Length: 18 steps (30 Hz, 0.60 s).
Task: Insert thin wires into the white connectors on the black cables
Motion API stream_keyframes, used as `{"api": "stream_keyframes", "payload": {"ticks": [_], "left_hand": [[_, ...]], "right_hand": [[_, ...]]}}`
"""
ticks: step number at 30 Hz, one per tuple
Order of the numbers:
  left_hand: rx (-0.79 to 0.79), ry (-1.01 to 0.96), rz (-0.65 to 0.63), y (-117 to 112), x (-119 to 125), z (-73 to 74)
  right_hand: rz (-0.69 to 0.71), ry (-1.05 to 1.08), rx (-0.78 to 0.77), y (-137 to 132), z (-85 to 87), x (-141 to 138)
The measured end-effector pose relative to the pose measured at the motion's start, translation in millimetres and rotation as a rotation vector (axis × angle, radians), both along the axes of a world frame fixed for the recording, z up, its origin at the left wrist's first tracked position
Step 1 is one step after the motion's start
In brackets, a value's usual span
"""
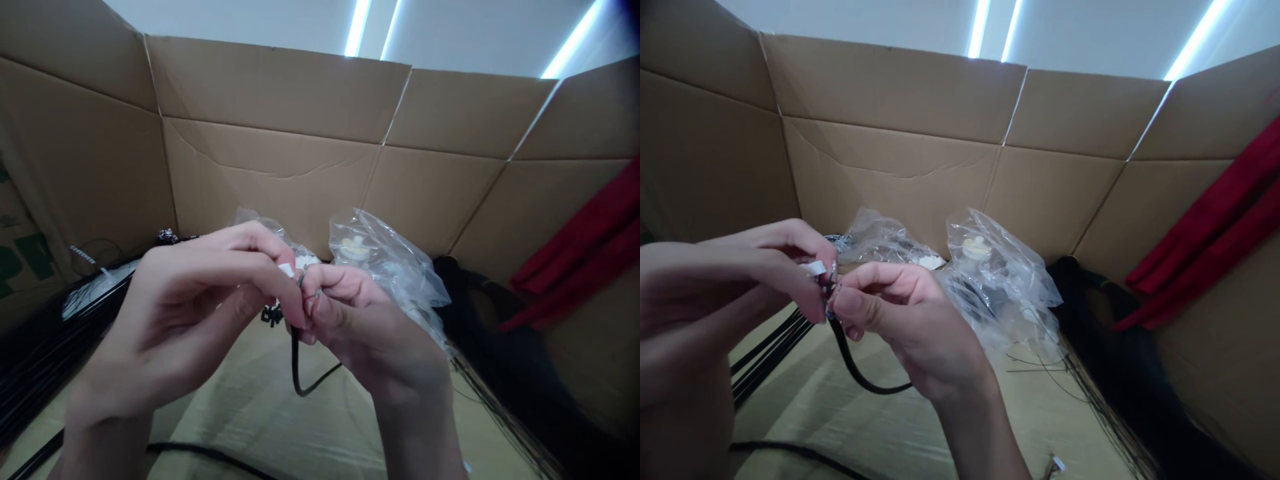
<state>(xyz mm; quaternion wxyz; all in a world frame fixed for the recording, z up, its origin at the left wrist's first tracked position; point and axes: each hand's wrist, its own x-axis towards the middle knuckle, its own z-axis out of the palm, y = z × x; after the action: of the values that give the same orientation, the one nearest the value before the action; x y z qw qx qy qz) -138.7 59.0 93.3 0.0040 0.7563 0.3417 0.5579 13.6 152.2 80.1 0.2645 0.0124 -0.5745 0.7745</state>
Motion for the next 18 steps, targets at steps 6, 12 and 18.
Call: {"api": "stream_keyframes", "payload": {"ticks": [6, 12, 18], "left_hand": [[0.048, -0.155, 0.039, -1, 9, -7.0], [0.027, -0.230, 0.039, 1, 12, -8.0], [-0.030, -0.204, 0.036, 2, 6, -6.2]], "right_hand": [[-0.084, -0.027, -0.061, -5, 1.4, 1], [-0.225, -0.049, 0.013, -1, 2.4, 3], [-0.228, -0.075, 0.115, 5, 2.6, 6]]}}
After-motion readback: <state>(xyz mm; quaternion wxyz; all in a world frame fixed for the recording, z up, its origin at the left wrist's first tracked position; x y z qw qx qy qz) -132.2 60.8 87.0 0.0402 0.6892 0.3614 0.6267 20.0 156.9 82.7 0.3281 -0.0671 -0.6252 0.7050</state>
